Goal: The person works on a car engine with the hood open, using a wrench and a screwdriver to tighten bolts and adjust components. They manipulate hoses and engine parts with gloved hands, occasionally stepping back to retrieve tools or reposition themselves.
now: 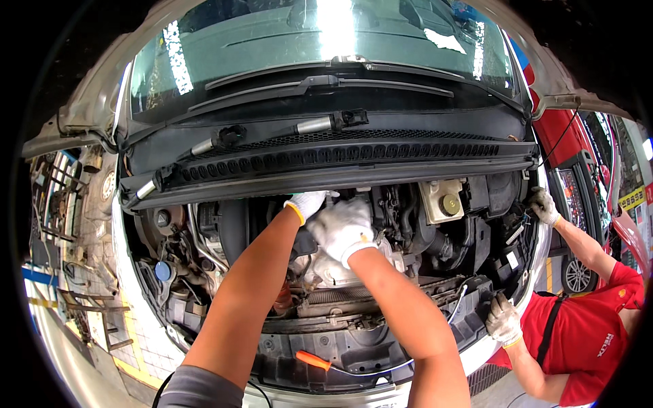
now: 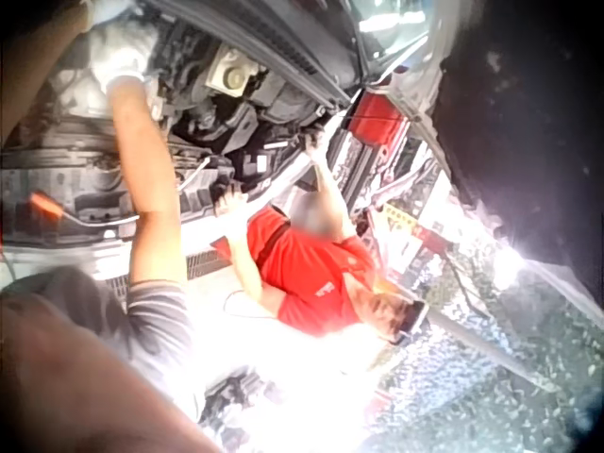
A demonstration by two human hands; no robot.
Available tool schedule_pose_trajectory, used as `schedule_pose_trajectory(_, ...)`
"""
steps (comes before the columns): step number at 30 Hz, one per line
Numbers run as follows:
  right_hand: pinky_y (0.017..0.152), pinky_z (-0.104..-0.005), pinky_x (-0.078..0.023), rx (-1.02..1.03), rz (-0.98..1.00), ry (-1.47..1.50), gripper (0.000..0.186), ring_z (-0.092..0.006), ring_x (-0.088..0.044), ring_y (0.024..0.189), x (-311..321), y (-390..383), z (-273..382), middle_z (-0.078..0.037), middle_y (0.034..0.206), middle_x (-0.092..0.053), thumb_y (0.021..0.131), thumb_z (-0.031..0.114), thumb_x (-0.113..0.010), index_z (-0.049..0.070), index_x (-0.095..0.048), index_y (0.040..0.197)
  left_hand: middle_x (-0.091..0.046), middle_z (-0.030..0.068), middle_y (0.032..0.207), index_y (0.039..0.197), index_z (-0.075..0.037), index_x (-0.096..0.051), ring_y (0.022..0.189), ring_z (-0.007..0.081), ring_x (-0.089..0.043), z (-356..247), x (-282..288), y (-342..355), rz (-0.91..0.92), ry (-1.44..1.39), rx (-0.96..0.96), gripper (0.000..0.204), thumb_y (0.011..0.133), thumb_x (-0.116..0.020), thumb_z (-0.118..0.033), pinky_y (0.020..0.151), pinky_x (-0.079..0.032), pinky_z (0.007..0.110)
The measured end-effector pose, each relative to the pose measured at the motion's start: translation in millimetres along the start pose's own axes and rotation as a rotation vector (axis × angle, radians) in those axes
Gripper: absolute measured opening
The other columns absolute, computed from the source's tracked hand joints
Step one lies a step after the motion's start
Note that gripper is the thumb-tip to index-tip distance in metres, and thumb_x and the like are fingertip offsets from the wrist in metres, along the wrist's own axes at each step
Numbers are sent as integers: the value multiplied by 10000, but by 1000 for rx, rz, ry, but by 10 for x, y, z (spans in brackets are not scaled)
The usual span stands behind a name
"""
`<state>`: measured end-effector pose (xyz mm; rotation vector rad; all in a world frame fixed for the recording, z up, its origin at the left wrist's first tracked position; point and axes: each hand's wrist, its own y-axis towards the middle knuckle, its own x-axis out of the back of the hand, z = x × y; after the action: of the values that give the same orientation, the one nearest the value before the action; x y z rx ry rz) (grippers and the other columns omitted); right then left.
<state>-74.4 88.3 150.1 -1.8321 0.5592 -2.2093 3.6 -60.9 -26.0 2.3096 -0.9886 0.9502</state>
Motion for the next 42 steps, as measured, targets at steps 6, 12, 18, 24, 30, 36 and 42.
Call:
schedule_pose_trajectory(6,1047,-498,-414,-175,-394,-13,462,-327,-696,1027,-294,139,-654,-184,998,-748,978,517,-567,105,-768,1037,-727,197,1127,1217,-26,-688,1092,345,-682,-323,-81,101,-44,226,-90,307,1074,-517,-236,958,-529,493)
schedule_pose_trajectory(12,1016,-502,-469,-14,-153,-194,462,-358,-691,1068,-198,92,-394,-177,1108,-733,1017,556,-501,215,-813,1011,-733,212,1129,1148,-54,-712,1098,382,-674,-497,89,186,125,-352,273,289,1005,-574,-264,981,-513,495)
schedule_pose_trajectory(18,867,-495,-569,-66,-91,8,420,-362,-753,946,-180,16,-346,-189,1009,-779,959,408,-554,78,-808,909,-633,216,1427,1403,-41,-634,1321,342,-596,-613,92,127,78,-132,163,423,1088,-488,-282,1116,-466,435)
schedule_pose_trajectory(24,1161,-578,-369,22,-640,-41,428,-501,-611,1250,-411,97,-596,-251,1159,-746,937,381,-567,107,-767,1199,-710,128,1189,1269,10,-689,1046,193,-694,219,-309,151,-234,-358,15,304,1083,-579,-204,826,-589,346)
schedule_pose_trajectory(30,1122,-518,-397,128,-247,3,452,-391,-637,1205,-265,67,-498,-164,1152,-759,858,428,-650,118,-771,1164,-687,62,1068,1156,-34,-693,918,152,-662,318,-171,193,-50,-817,289,235,1100,-563,-222,830,-560,328)
schedule_pose_trajectory(36,1209,-439,-362,56,134,85,557,-368,-618,1315,153,-115,-160,-200,1260,-734,890,401,-643,149,-697,1384,-708,78,1060,1215,-11,-669,943,183,-686,479,-307,266,-50,-1110,422,247,1092,-586,-209,824,-586,334)
schedule_pose_trajectory(42,1130,-483,-416,-3,-756,-34,467,-359,-671,1149,-377,315,-558,-168,1125,-760,912,433,-596,106,-766,1198,-681,92,1257,1278,-65,-664,1027,224,-679,984,-313,234,-84,-862,134,240,1103,-563,-194,849,-586,354)
